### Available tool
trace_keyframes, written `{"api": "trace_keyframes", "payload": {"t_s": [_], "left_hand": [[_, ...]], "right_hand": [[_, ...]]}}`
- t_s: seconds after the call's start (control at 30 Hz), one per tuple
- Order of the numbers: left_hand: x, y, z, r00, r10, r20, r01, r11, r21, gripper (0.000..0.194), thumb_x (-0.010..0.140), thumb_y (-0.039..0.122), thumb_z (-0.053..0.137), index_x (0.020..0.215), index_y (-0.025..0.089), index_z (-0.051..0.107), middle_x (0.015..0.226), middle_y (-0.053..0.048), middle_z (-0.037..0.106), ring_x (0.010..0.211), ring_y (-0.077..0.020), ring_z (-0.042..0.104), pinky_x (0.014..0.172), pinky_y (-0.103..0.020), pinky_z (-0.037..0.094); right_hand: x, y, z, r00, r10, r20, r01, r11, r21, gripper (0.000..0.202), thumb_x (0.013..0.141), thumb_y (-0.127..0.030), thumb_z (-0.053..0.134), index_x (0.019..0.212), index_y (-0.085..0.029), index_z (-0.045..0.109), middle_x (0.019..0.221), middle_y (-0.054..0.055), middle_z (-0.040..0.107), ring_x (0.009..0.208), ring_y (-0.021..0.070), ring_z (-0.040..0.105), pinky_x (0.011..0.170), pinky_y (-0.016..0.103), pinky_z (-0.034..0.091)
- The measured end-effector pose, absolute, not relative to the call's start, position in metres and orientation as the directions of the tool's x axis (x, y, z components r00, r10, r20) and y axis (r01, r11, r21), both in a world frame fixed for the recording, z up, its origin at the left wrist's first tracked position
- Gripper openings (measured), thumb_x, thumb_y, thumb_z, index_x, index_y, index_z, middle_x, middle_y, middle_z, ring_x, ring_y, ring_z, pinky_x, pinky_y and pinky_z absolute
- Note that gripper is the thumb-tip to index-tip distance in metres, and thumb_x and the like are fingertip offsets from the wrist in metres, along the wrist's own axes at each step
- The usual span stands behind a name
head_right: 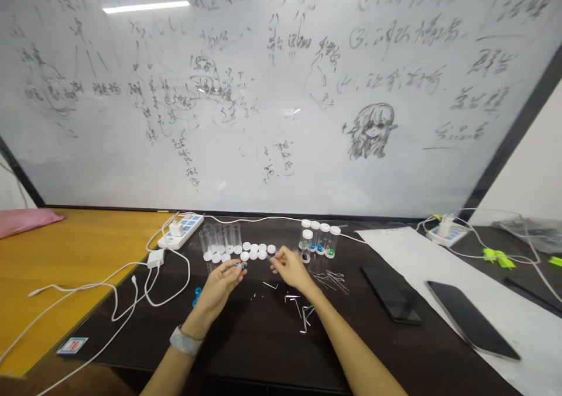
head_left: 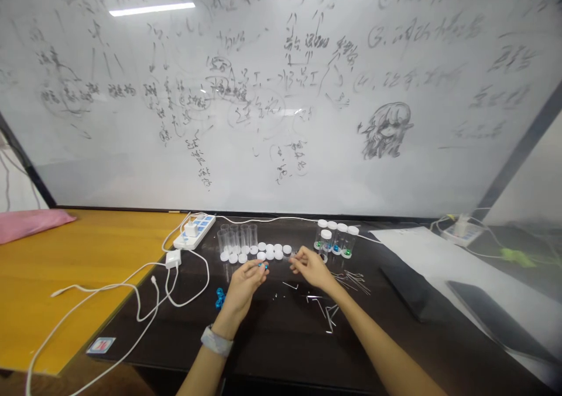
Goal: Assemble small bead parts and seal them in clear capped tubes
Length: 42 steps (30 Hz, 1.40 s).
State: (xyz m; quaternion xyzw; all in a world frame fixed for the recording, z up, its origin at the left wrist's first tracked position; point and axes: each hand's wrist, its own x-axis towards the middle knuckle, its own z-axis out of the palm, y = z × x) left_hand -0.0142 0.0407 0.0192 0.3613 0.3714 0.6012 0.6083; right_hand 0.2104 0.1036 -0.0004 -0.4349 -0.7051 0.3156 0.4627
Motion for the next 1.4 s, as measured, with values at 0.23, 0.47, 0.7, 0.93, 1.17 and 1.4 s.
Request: {"api": "trace_keyframes", "payload": {"t_s": [0.23,0.47,0.7,0.93,1.17,1.4], "left_hand": [[-0.008,0.042,0.020,0.071,0.994,-0.077,-0.618,0.105,0.779,0.024,0.070,0.008,0.084,0.091,0.014,0.072,0.086,-0.006,0.073,0.080,-0.0130,0.070,0.082,-0.023,0.055],[-0.009,0.037,0.013,0.103,0.987,-0.120,-0.598,0.158,0.786,0.027,0.070,0.010,0.085,0.092,0.014,0.071,0.085,-0.006,0.074,0.080,-0.0145,0.072,0.082,-0.024,0.056],[-0.003,0.033,0.006,0.050,0.999,-0.017,-0.486,0.039,0.873,0.042,0.061,0.025,0.092,0.094,0.014,0.071,0.083,-0.006,0.077,0.083,-0.0188,0.073,0.084,-0.030,0.056],[-0.003,0.033,0.007,0.036,0.999,-0.010,-0.513,0.027,0.858,0.042,0.061,0.023,0.092,0.095,0.014,0.070,0.086,-0.008,0.078,0.086,-0.0185,0.074,0.087,-0.029,0.056],[-0.003,0.033,0.006,0.008,1.000,-0.021,-0.512,0.023,0.859,0.043,0.060,0.024,0.093,0.095,0.013,0.070,0.084,-0.010,0.078,0.085,-0.0207,0.075,0.087,-0.032,0.058],[-0.003,0.032,0.008,-0.005,1.000,-0.016,-0.502,0.011,0.865,0.044,0.058,0.025,0.094,0.093,0.013,0.070,0.082,-0.008,0.078,0.082,-0.0195,0.074,0.086,-0.032,0.057]], "right_hand": [[0.165,0.071,0.014,-0.342,0.875,0.343,-0.058,0.345,-0.937,0.042,0.077,-0.057,0.074,0.082,-0.019,0.055,0.083,0.004,0.071,0.073,0.0182,0.072,0.069,0.032,0.059],[0.164,0.068,0.004,-0.202,0.912,0.357,0.000,0.364,-0.931,0.039,0.066,-0.050,0.085,0.075,-0.018,0.064,0.063,0.001,0.070,0.057,0.0186,0.069,0.056,0.029,0.056],[0.167,0.063,0.009,-0.213,0.865,0.455,0.203,0.494,-0.845,0.027,0.080,-0.046,0.074,0.087,-0.020,0.076,0.088,0.007,0.077,0.077,0.0231,0.073,0.072,0.034,0.060],[0.170,0.055,0.021,-0.307,0.777,0.549,0.212,0.618,-0.757,0.022,0.092,-0.038,0.061,0.096,-0.023,0.078,0.098,0.008,0.072,0.084,0.0203,0.071,0.069,0.031,0.062],[0.169,0.060,0.012,-0.254,0.813,0.523,0.165,0.569,-0.805,0.025,0.086,-0.043,0.068,0.095,-0.020,0.070,0.087,0.005,0.071,0.076,0.0180,0.071,0.068,0.030,0.063],[0.166,0.060,0.008,-0.176,0.869,0.463,0.115,0.485,-0.867,0.028,0.077,-0.043,0.077,0.091,-0.020,0.069,0.083,0.004,0.074,0.073,0.0203,0.073,0.065,0.030,0.062]]}}
